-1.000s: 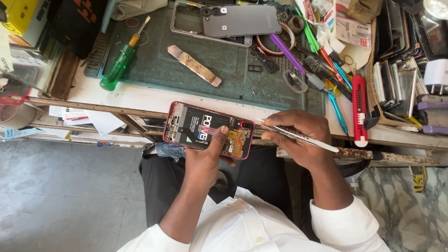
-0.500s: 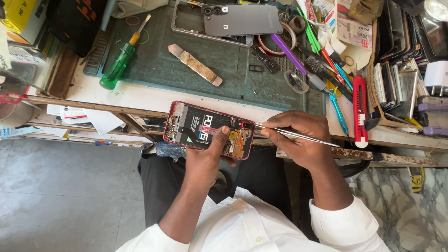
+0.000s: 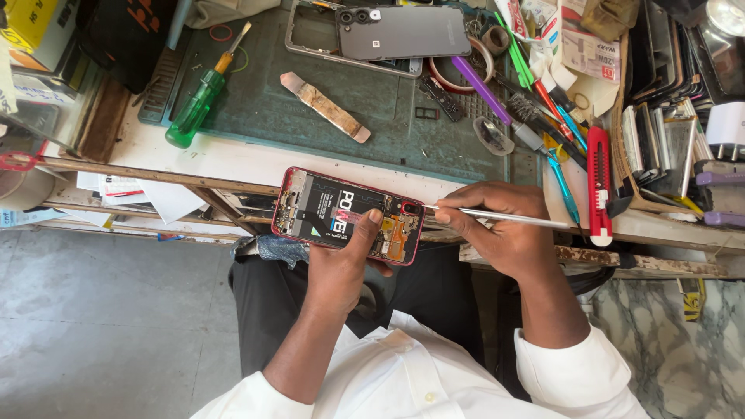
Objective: The person uses a metal spudger to carefully pry and adjust internal components inside a disassembled smartphone. The device is held in the left hand while the right hand manipulates the tool around the battery and motherboard area.
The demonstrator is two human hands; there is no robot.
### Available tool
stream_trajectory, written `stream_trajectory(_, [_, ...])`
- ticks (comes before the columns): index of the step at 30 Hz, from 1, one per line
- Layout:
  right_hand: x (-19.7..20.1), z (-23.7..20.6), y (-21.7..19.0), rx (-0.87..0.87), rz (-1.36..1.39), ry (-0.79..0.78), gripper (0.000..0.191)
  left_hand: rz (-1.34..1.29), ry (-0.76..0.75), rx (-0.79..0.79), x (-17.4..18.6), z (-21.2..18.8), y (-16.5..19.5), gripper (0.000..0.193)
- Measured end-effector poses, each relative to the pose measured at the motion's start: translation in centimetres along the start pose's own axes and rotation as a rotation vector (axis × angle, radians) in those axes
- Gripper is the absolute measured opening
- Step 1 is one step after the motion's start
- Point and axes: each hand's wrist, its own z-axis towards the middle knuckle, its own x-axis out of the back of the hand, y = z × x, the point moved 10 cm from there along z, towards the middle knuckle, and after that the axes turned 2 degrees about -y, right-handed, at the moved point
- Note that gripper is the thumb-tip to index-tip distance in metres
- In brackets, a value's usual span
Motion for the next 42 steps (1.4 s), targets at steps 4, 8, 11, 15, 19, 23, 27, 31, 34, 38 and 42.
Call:
stream_trajectory(4, [-0.1,-0.2,-0.9,0.088,0.008,0.012,0.013,0.005,0.002,-0.009,0.1,0.0,0.0,0.028])
stream_trajectory(8, [-0.5,-1.0,-2.2,0.186,-0.151,0.082,0.016,0.008,0.011,0.007,0.2,0.0,-0.2,0.028])
stream_trajectory(11, [-0.8,-1.5,-3.4,0.308,-0.232,0.127,0.021,0.013,0.019,0.012,0.3,0.0,-0.3,0.028])
stream_trajectory(15, [-1.2,-2.0,-4.3,0.402,-0.299,0.138,0.024,0.014,0.025,0.009,0.4,0.1,-0.4,0.029])
stream_trajectory(19, [-1.0,-1.9,-3.6,0.335,-0.235,0.168,0.023,0.02,0.031,0.008,0.5,0.2,-0.3,0.03])
stream_trajectory(23, [-0.6,-1.8,-2.6,0.219,-0.156,0.156,0.019,0.007,0.024,0.011,0.4,0.1,-0.4,0.03])
stream_trajectory(27, [-0.5,-1.5,-2.0,0.155,-0.109,0.117,0.018,0.01,0.021,0.022,0.4,0.1,-0.5,0.03])
stream_trajectory(31, [-0.6,-1.0,-2.0,0.152,-0.112,0.107,0.018,0.01,0.022,0.017,0.4,0.1,-0.4,0.029])
stream_trajectory(34, [-0.7,-0.8,-2.2,0.157,-0.112,0.099,0.018,0.007,0.017,0.017,0.3,0.1,-0.4,0.028])
stream_trajectory(38, [-0.8,-0.5,-2.3,0.138,-0.119,0.081,0.018,0.015,0.007,0.012,0.2,0.0,-0.3,0.028])
stream_trajectory(42, [-1.0,-0.2,-2.6,0.137,-0.133,0.063,0.018,0.01,-0.009,0.012,0.0,0.0,-0.3,0.028])
